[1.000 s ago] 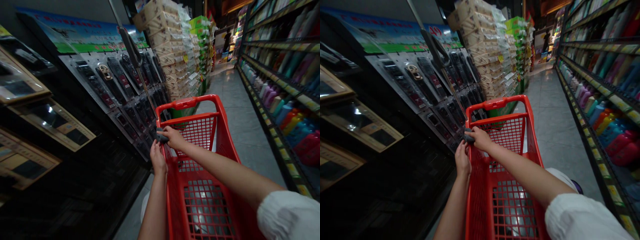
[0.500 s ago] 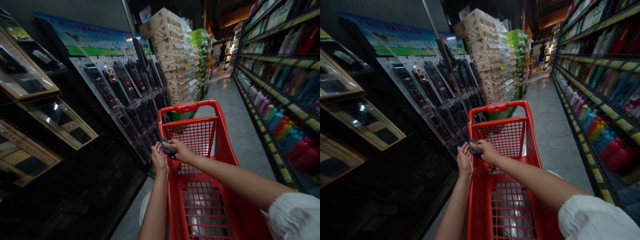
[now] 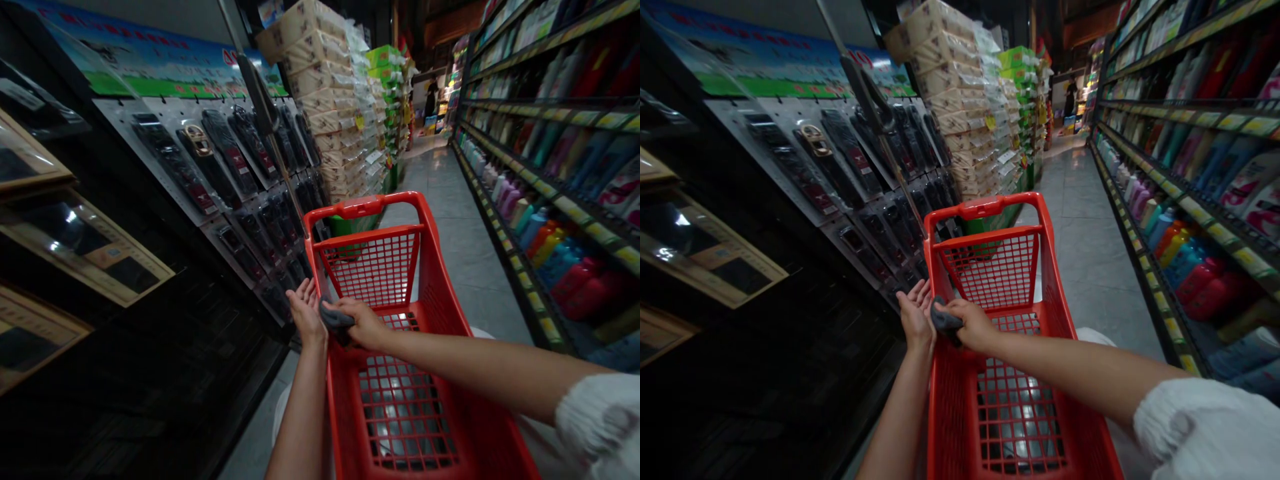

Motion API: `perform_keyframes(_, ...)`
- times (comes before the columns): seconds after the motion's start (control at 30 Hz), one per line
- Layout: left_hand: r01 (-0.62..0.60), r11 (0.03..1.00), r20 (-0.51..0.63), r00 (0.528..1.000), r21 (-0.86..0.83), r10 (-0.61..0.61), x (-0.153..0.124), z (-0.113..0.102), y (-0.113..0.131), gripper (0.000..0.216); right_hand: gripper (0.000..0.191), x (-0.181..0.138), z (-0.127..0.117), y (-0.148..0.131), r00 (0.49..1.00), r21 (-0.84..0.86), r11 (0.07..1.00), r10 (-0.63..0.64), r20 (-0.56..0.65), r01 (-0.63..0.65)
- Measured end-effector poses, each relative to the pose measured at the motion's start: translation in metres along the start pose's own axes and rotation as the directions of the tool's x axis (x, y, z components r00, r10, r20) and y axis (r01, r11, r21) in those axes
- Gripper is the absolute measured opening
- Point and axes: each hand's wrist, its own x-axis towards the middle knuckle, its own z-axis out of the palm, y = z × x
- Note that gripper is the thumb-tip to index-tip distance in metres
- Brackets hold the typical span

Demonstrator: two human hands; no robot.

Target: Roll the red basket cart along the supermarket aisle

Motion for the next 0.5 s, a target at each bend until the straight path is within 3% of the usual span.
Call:
perform_keyframes(0.07, -0.041, 0.998, 0.031, 0.999, 0.043, 0.04, 0.001, 0.0, -0.003, 0.069, 0.035, -0.016, 0.01, 0.007, 0.973, 0.196, 0.956, 0.228, -0.032, -0.218)
perform_keyframes(0.13, -0.095, 0.989, 0.077, 0.993, 0.111, 0.087, 0.002, 0.0, -0.006, 0.068, 0.027, -0.014, 0.02, 0.011, 0.89, 0.365, 0.845, 0.448, -0.081, -0.392)
perform_keyframes(0.17, -0.124, 0.981, 0.106, 0.988, 0.151, 0.109, 0.003, -0.001, -0.008, 0.068, 0.025, -0.005, 0.024, 0.01, 0.851, 0.433, 0.797, 0.513, -0.116, -0.421)
perform_keyframes(0.23, -0.174, 0.955, 0.157, 0.978, 0.239, 0.139, 0.004, -0.001, -0.012, 0.066, 0.025, 0.025, 0.03, 0.006, 0.805, 0.536, 0.753, 0.555, -0.209, -0.38)
perform_keyframes(0.37, -0.241, 0.894, 0.191, 0.965, 0.377, 0.18, 0.008, -0.004, -0.017, 0.065, 0.027, 0.087, 0.031, 0.001, 0.794, 0.646, 0.747, 0.484, -0.369, -0.155)
perform_keyframes(0.43, -0.262, 0.877, 0.199, 0.96, 0.403, 0.195, 0.009, -0.004, -0.017, 0.065, 0.029, 0.093, 0.034, 0.012, 0.786, 0.643, 0.75, 0.487, -0.381, -0.153)
perform_keyframes(0.5, -0.273, 0.868, 0.209, 0.957, 0.414, 0.202, 0.009, -0.005, -0.017, 0.065, 0.03, 0.079, 0.043, 0.032, 0.746, 0.616, 0.751, 0.547, -0.381, -0.236)
